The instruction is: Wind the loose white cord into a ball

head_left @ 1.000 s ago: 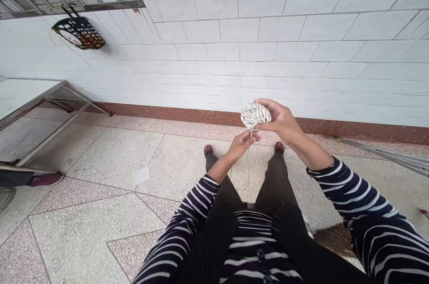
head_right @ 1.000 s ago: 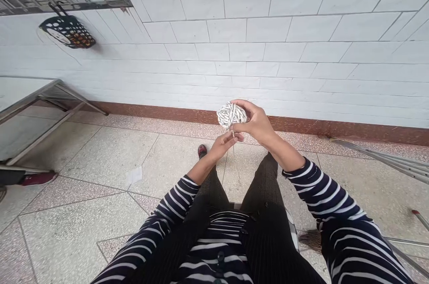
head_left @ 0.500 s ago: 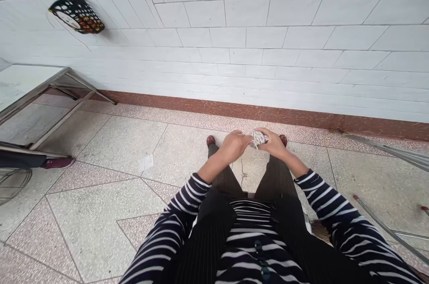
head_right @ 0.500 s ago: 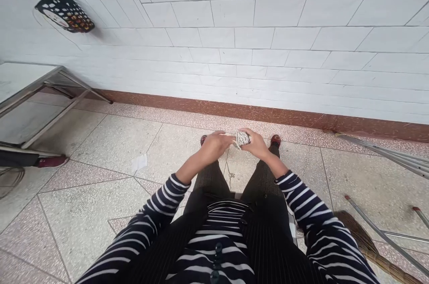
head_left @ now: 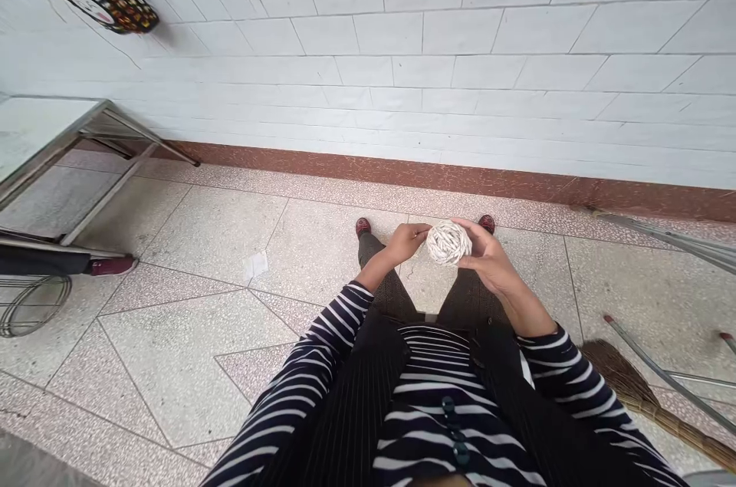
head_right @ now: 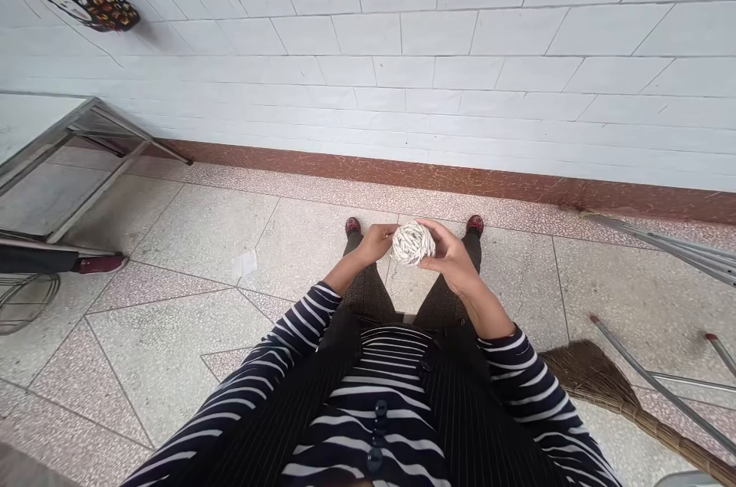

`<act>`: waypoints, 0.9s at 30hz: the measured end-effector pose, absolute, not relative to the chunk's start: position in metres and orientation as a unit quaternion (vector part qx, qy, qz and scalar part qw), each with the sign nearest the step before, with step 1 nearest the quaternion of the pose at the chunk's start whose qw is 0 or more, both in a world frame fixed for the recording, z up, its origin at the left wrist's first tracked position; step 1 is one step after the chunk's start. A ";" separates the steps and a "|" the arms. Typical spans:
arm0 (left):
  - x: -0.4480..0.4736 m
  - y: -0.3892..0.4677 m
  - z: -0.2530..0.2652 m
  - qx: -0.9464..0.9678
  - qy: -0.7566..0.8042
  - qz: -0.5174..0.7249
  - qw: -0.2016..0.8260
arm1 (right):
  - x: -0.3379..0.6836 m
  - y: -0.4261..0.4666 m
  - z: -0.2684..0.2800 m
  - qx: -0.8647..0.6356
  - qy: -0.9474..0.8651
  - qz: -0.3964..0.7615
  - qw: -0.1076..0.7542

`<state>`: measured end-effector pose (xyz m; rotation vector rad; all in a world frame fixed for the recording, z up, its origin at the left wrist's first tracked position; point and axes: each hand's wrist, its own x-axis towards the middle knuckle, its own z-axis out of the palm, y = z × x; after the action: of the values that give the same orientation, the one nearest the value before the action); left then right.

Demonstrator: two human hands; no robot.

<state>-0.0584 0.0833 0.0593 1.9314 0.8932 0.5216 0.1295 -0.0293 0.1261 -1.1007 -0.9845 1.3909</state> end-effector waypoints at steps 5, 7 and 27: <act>-0.043 0.075 0.055 0.754 0.333 0.200 0.530 | 0.133 -0.007 0.148 -0.528 -0.421 0.457 0.579; -0.042 0.071 0.055 0.751 0.319 0.188 0.547 | 0.133 0.002 0.156 -0.533 -0.432 0.394 0.612; -0.072 0.051 -0.009 0.501 0.424 0.260 0.708 | 0.145 0.026 0.195 -0.483 -0.467 0.193 0.715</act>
<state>-0.0720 0.0507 -0.0086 1.1119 0.9423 0.5771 0.1450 0.0260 0.1945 -1.0693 -1.0349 0.4284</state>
